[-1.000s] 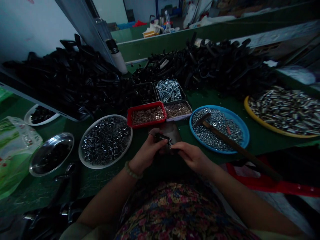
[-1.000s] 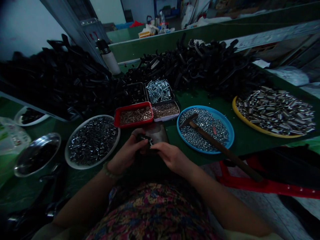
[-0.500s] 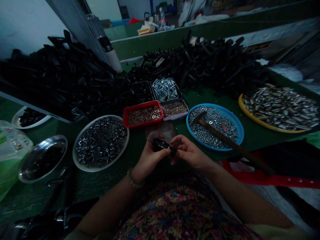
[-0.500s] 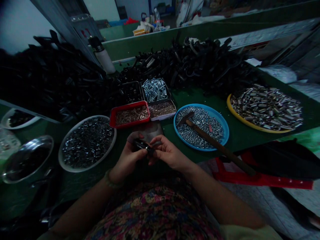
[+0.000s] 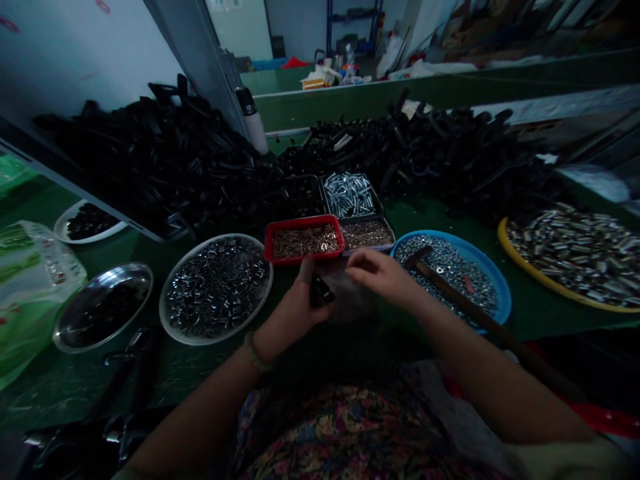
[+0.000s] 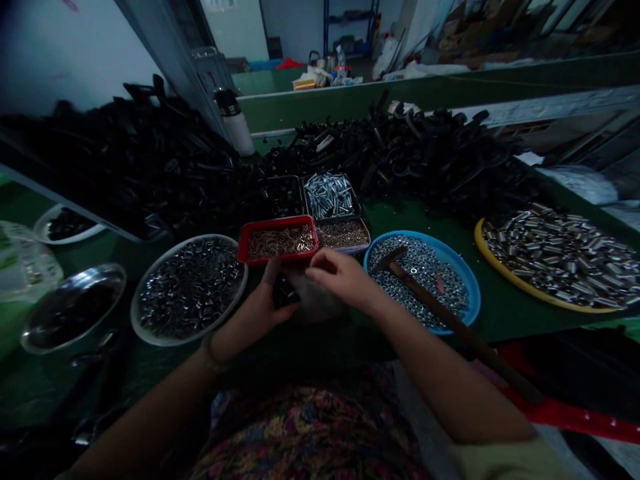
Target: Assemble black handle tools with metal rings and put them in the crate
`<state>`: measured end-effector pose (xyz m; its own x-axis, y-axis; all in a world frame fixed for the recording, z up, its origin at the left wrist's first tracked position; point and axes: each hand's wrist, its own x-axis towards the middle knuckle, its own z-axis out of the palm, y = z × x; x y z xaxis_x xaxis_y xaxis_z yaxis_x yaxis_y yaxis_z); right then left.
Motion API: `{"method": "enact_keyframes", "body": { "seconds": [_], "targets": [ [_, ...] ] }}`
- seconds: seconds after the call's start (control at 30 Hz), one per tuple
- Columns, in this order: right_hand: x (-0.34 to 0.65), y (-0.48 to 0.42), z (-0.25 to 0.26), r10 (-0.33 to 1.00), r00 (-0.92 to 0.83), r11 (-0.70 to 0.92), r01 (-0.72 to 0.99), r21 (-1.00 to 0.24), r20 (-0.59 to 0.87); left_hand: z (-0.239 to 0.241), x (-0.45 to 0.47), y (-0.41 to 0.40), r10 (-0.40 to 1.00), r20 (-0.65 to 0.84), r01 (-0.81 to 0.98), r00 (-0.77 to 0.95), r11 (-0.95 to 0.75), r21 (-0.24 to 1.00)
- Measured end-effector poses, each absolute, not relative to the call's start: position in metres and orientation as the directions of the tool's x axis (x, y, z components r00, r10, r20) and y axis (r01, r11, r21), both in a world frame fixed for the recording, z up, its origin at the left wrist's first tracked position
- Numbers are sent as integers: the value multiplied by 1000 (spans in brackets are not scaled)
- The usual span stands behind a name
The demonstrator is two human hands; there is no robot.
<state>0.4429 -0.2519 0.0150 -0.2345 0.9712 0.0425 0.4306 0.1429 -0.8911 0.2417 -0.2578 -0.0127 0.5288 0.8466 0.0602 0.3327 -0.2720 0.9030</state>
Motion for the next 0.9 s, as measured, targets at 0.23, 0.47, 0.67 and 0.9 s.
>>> {"method": "enact_keyframes", "body": {
  "seconds": [0.23, 0.47, 0.67, 0.9],
  "targets": [
    [392, -118, 7, 908, -411, 404, 910, -91, -84, -46, 269, -227, 509, 83, 472, 856, -838, 273],
    [389, -116, -2, 904, -425, 418, 902, -110, -49, -45, 256, -247, 666, 166, 631, 727, -744, 221],
    [426, -159, 2, 910, -406, 396, 795, -460, 81, -52, 254, -253, 788, 154, 669, 596, -594, 447],
    [460, -226, -20, 932, -358, 214, 679, -702, -62, -62, 258, -248, 843, 135, 667, 521, -501, 551]
  ]
}}
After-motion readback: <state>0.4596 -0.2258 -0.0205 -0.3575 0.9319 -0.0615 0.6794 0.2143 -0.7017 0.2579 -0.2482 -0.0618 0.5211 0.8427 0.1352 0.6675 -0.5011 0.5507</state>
